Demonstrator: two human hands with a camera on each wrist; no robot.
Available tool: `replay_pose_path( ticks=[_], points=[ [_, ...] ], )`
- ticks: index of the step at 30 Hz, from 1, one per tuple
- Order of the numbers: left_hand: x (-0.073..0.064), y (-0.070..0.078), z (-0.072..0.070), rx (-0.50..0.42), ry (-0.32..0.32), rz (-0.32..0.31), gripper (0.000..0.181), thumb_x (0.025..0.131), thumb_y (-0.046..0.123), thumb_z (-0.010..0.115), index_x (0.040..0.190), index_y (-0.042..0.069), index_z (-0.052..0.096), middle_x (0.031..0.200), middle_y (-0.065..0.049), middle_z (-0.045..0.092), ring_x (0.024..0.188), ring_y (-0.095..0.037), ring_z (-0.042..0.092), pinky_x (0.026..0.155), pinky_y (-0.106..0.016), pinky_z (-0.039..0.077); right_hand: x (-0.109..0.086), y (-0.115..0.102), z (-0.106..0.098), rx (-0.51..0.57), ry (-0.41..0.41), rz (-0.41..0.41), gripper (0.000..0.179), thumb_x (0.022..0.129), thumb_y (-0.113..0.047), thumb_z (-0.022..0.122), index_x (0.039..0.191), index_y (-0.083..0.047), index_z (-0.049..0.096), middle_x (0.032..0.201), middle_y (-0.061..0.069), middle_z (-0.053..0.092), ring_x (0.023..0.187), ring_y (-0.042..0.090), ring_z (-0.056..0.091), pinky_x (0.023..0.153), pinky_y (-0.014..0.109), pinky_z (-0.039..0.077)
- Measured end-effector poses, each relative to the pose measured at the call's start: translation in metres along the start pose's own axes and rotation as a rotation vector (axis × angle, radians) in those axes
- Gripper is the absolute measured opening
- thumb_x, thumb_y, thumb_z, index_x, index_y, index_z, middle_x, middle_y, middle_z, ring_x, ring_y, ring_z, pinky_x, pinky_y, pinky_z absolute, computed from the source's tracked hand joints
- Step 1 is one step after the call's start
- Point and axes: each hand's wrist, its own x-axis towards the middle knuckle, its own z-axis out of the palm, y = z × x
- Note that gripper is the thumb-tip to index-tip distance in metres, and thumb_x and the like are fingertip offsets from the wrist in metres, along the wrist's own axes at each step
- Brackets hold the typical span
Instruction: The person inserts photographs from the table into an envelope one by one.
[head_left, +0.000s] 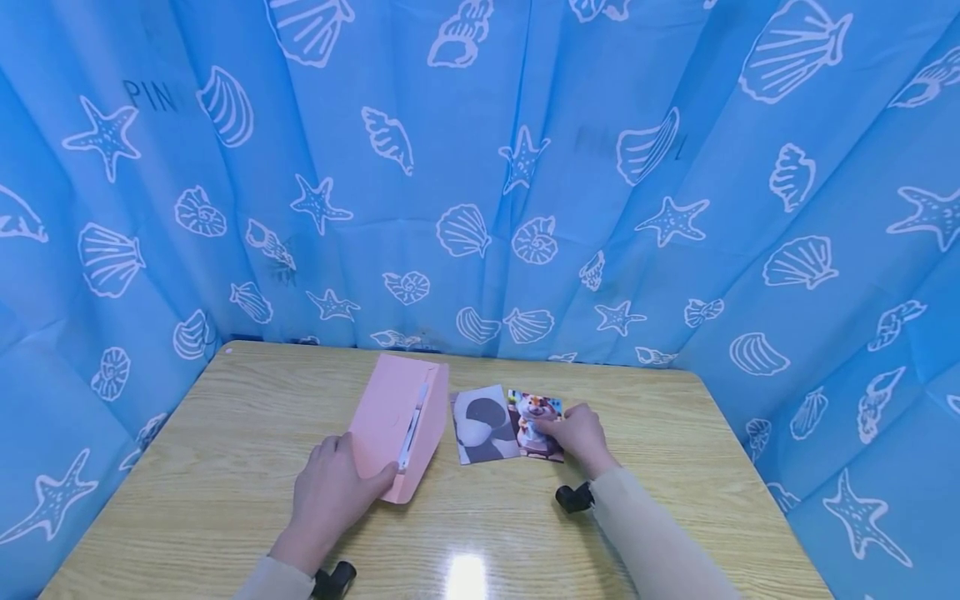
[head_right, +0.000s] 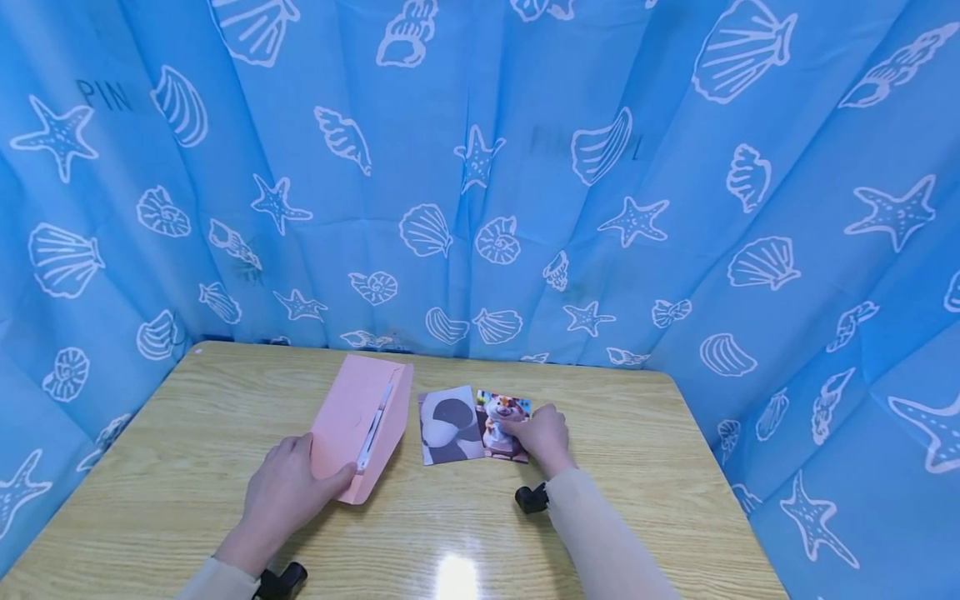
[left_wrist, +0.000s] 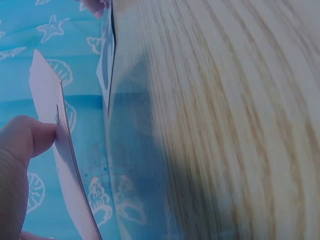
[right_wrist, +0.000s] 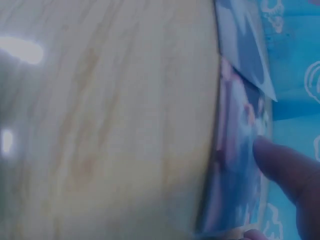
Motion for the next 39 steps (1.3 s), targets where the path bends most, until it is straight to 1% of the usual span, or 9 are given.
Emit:
replay_pose_path(
  ticks=[3,7,14,18,23,27,32,35,39],
  points=[
    [-0.001,0.000,0.000,-0.001,-0.002,-0.002,0.096,0.073,0.069,0.066,0.124,-0.011,0.052,0.112,-0.024,0.057,0.100,-0.036,0.055,0.075,-0.053,0.050,0.001,0.000,0.001,-0.045,0.013,-0.008,0.051,0.075,-0.040,0.081,0.078,-0.001,0.048,0.075,0.010,0.045,0.063,0.021,0.040,0.056,0.032,0.035],
    [-0.001,0.000,0.000,-0.005,-0.008,-0.009,0.096,0.073,0.069,0.066,0.124,-0.011,0.053,0.111,-0.024,0.057,0.099,-0.035,0.055,0.074,-0.053,0.051,0.002,0.001,0.003,-0.087,0.010,-0.010,0.055,0.075,-0.039,0.082,0.056,-0.012,0.038,0.054,-0.002,0.030,0.047,0.013,0.029,0.047,0.028,0.029],
    [-0.001,0.001,0.002,-0.003,-0.009,-0.005,0.097,0.073,0.069,0.066,0.125,-0.011,0.052,0.114,-0.025,0.057,0.102,-0.037,0.055,0.076,-0.054,0.050,0.004,0.002,0.004,-0.087,-0.003,-0.020,0.056,0.077,-0.038,0.080,0.048,-0.015,0.038,0.046,-0.006,0.028,0.041,0.009,0.026,0.043,0.026,0.027],
    [-0.002,0.002,0.002,-0.003,-0.008,-0.004,0.097,0.073,0.068,0.067,0.125,-0.012,0.052,0.114,-0.025,0.057,0.102,-0.037,0.055,0.076,-0.054,0.050,0.005,0.001,0.005,-0.074,0.002,-0.007,0.055,0.077,-0.037,0.081,0.049,-0.015,0.038,0.047,-0.006,0.027,0.042,0.010,0.025,0.044,0.027,0.026],
    [-0.002,0.002,0.002,-0.004,-0.005,-0.002,0.097,0.073,0.068,0.067,0.125,-0.012,0.052,0.114,-0.025,0.057,0.101,-0.037,0.055,0.076,-0.054,0.050,0.007,0.002,0.006,-0.048,0.010,0.013,0.051,0.077,-0.033,0.082,0.056,-0.014,0.039,0.053,-0.004,0.031,0.048,0.013,0.032,0.049,0.029,0.031],
    [-0.002,0.002,0.002,-0.005,-0.005,-0.001,0.096,0.073,0.068,0.067,0.126,-0.012,0.052,0.114,-0.026,0.056,0.102,-0.037,0.055,0.077,-0.054,0.050,0.006,0.003,0.007,-0.029,0.017,0.018,0.044,0.078,-0.030,0.081,0.069,-0.009,0.044,0.064,0.002,0.041,0.057,0.017,0.039,0.053,0.031,0.034],
    [-0.002,0.002,0.001,-0.005,0.000,0.003,0.096,0.073,0.068,0.067,0.125,-0.012,0.052,0.113,-0.025,0.057,0.100,-0.036,0.056,0.076,-0.053,0.050,0.002,0.002,0.004,0.053,0.013,0.016,0.044,0.080,-0.022,0.080,0.097,0.001,0.047,0.088,0.014,0.055,0.060,0.021,0.056,0.052,0.032,0.049],
    [-0.002,0.001,0.001,-0.006,0.008,0.009,0.095,0.073,0.068,0.067,0.124,-0.012,0.053,0.111,-0.024,0.057,0.099,-0.036,0.056,0.075,-0.053,0.051,-0.001,0.002,0.001,0.059,0.020,0.004,0.045,0.083,-0.018,0.076,0.107,0.004,0.045,0.097,0.019,0.055,0.068,0.023,0.058,0.056,0.031,0.050],
    [-0.003,0.000,0.000,-0.010,0.014,0.012,0.094,0.073,0.067,0.068,0.123,-0.012,0.053,0.110,-0.024,0.058,0.098,-0.036,0.056,0.074,-0.053,0.051,-0.004,0.001,-0.005,0.034,0.022,-0.022,0.034,0.090,-0.015,0.067,0.109,0.006,0.049,0.097,0.018,0.055,0.076,0.023,0.054,0.060,0.031,0.046]
  ],
)
